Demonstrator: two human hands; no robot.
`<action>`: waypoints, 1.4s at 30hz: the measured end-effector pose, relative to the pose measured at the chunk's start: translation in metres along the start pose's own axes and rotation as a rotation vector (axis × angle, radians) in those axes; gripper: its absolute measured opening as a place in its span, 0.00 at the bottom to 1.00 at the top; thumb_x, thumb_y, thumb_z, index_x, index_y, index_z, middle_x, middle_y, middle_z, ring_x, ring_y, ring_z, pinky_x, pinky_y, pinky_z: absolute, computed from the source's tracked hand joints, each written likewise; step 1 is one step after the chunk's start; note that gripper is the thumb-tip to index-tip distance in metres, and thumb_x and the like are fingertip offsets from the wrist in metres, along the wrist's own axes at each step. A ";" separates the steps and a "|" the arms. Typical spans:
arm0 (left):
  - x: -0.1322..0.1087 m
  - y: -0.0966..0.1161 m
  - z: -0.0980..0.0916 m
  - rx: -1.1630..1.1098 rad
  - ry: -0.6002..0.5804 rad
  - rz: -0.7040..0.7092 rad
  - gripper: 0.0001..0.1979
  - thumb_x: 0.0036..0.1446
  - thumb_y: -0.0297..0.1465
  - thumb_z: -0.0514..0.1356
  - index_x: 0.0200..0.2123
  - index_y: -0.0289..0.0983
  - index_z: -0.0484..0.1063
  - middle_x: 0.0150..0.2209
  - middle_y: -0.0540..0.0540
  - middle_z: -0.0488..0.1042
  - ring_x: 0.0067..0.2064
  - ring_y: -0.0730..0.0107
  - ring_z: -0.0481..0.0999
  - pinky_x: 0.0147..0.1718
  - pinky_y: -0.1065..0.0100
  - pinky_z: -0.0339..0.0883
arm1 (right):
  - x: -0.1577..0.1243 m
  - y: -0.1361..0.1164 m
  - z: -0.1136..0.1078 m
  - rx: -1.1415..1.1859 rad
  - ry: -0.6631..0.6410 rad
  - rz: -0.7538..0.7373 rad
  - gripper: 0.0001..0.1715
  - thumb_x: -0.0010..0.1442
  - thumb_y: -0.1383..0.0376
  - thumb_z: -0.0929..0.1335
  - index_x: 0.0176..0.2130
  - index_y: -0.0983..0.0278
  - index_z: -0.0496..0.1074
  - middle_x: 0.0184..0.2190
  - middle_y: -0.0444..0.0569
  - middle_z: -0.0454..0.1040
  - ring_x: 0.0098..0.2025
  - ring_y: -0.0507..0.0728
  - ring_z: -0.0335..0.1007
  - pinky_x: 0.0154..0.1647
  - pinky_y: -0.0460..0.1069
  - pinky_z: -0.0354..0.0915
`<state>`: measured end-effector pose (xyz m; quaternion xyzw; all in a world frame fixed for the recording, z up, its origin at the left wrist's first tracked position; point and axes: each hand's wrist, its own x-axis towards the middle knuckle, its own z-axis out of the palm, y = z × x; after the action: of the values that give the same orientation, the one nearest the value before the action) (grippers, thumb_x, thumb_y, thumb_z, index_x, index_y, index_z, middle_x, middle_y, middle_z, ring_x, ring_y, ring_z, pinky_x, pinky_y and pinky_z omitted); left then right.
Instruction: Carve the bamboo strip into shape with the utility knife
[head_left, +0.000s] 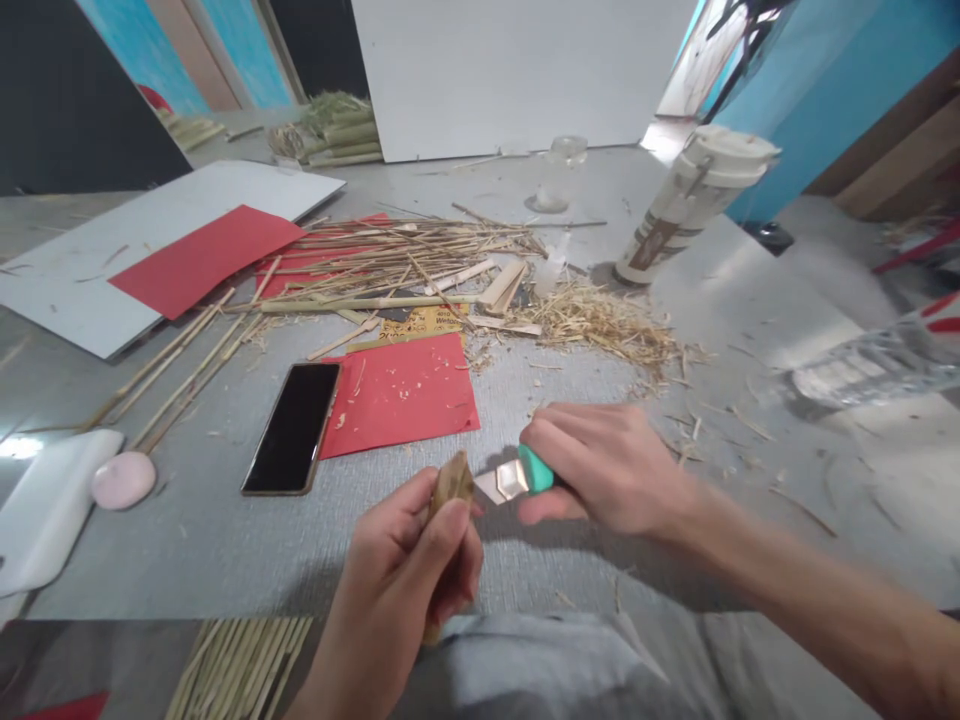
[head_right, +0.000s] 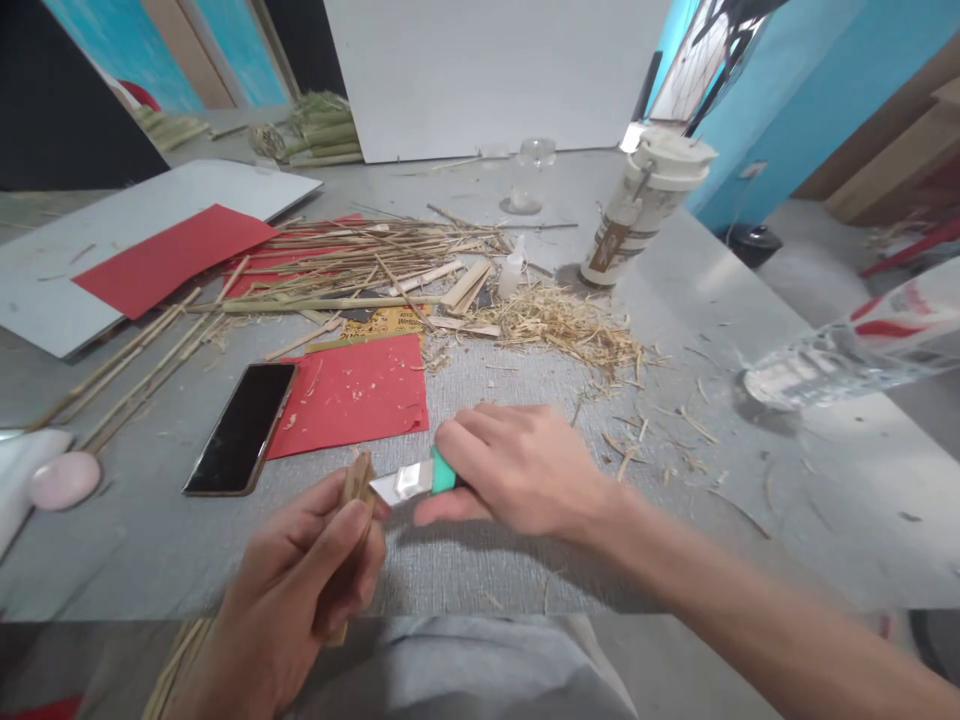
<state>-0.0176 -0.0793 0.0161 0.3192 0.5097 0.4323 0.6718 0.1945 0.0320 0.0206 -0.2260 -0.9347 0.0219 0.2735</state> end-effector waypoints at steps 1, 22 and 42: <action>0.000 0.000 0.001 0.007 -0.008 0.001 0.22 0.70 0.51 0.63 0.37 0.38 0.70 0.22 0.54 0.68 0.19 0.81 0.54 0.16 0.77 0.44 | 0.001 -0.002 0.002 0.012 -0.011 -0.007 0.38 0.78 0.38 0.51 0.30 0.60 0.63 0.23 0.41 0.65 0.24 0.51 0.56 0.25 0.51 0.49; -0.011 -0.023 0.001 -0.379 -0.462 -0.070 0.16 0.72 0.45 0.63 0.39 0.39 0.74 0.19 0.57 0.61 0.17 0.82 0.50 0.16 0.78 0.44 | 0.007 0.061 -0.009 -0.227 0.214 0.482 0.37 0.75 0.33 0.52 0.32 0.57 0.61 0.20 0.40 0.60 0.20 0.52 0.52 0.25 0.51 0.47; 0.024 -0.017 0.018 -0.850 -0.747 -0.039 0.24 0.80 0.43 0.47 0.29 0.39 0.60 0.14 0.59 0.53 0.10 0.83 0.45 0.12 0.80 0.44 | -0.007 0.056 0.002 -0.052 0.138 0.417 0.34 0.76 0.35 0.52 0.32 0.55 0.57 0.19 0.40 0.60 0.20 0.55 0.55 0.26 0.52 0.50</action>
<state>0.0066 -0.0640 -0.0034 0.1424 0.0246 0.4447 0.8840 0.2214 0.0790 0.0058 -0.4222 -0.8471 0.0381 0.3204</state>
